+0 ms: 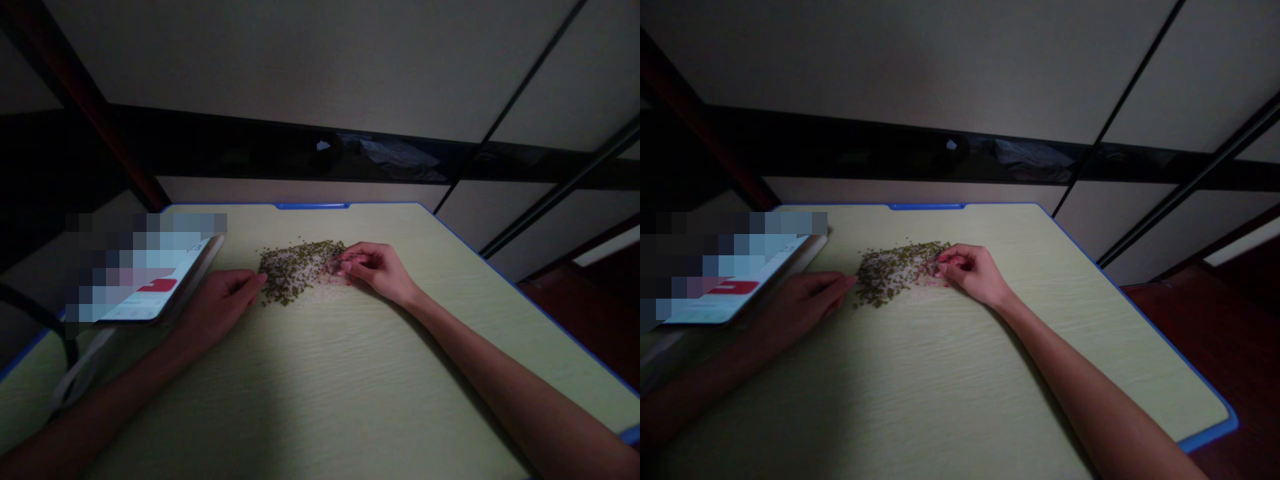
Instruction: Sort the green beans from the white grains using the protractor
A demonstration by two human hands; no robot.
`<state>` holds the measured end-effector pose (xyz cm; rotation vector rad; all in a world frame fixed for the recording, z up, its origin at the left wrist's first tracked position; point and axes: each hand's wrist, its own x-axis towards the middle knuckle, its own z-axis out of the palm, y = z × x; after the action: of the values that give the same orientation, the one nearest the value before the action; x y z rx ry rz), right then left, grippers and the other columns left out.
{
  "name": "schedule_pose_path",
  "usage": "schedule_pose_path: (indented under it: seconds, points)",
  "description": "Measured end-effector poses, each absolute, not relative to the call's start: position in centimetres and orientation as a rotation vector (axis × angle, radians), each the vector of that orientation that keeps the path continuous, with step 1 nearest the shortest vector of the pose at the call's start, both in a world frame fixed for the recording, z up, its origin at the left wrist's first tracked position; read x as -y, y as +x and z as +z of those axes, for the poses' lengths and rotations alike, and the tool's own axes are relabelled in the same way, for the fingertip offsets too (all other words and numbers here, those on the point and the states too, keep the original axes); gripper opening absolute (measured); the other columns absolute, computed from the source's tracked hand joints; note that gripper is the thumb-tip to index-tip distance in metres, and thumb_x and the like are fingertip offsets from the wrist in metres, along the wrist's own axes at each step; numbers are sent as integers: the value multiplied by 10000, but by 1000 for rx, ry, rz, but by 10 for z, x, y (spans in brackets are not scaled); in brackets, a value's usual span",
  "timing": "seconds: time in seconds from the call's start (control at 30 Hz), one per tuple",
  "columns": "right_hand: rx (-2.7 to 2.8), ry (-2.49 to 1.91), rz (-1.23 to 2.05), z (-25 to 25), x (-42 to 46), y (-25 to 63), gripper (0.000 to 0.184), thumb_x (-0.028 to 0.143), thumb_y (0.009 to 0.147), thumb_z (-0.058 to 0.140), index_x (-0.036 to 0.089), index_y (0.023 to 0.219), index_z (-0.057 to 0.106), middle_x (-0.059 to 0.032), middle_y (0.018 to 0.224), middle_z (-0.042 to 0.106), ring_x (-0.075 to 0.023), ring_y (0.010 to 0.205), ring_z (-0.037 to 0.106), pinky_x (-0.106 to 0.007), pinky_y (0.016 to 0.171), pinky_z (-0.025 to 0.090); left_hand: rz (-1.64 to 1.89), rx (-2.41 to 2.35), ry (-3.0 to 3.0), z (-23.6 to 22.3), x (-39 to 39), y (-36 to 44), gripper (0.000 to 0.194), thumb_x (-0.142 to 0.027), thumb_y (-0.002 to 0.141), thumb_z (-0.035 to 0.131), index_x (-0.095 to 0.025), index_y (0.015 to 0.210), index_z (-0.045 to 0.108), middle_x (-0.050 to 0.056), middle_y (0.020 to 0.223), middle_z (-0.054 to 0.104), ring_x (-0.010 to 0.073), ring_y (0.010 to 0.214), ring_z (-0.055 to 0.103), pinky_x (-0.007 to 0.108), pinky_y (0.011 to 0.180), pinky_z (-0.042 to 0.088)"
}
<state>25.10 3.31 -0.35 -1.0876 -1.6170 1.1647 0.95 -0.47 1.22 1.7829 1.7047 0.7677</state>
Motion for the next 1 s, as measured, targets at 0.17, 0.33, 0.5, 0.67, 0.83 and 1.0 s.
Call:
schedule_pose_path:
  seconds: [0.17,0.33,0.5,0.67,0.83,1.0]
  points:
    - [1631,-1077,1134,-5,-34,248,198,277,670,632,139,809,600,-7,603,612,-86,483,499,-213,465,365,789,-1700,1777,14,5,10,384,-480,705,405,-209,438,355,-78,381,312,87,377,322,220,426,252]
    - [1623,-1065,1163,-5,-33,246,205,288,662,639,135,793,600,-3,590,594,-92,491,504,-214,462,370,780,-1709,1793,15,5,11,386,-485,692,398,-209,424,367,-74,376,322,92,380,335,224,429,259]
    - [1596,-1094,1218,-4,-32,246,212,272,645,652,128,792,600,-4,595,588,-90,482,504,-214,456,376,780,-1704,1801,15,6,11,374,-476,694,389,-211,434,350,-76,386,314,91,387,329,222,430,252]
    - [1608,-1107,1168,-4,-32,245,205,272,648,649,130,791,609,-1,584,586,-81,468,480,-211,449,363,782,-1706,1805,14,5,10,370,-477,696,386,-210,443,339,-76,397,310,91,399,331,224,440,248]
    - [1595,-1073,1255,-2,-30,243,203,266,639,653,132,784,607,-17,621,620,-86,488,503,-215,464,392,782,-1698,1797,14,5,10,378,-479,698,382,-210,436,340,-75,392,306,90,392,325,225,436,250]
    - [1571,-1084,1299,-1,-28,242,189,240,644,645,128,792,613,-19,619,626,-81,478,498,-212,454,388,783,-1694,1781,13,5,10,373,-469,707,393,-207,446,341,-79,397,305,86,392,323,223,438,247]
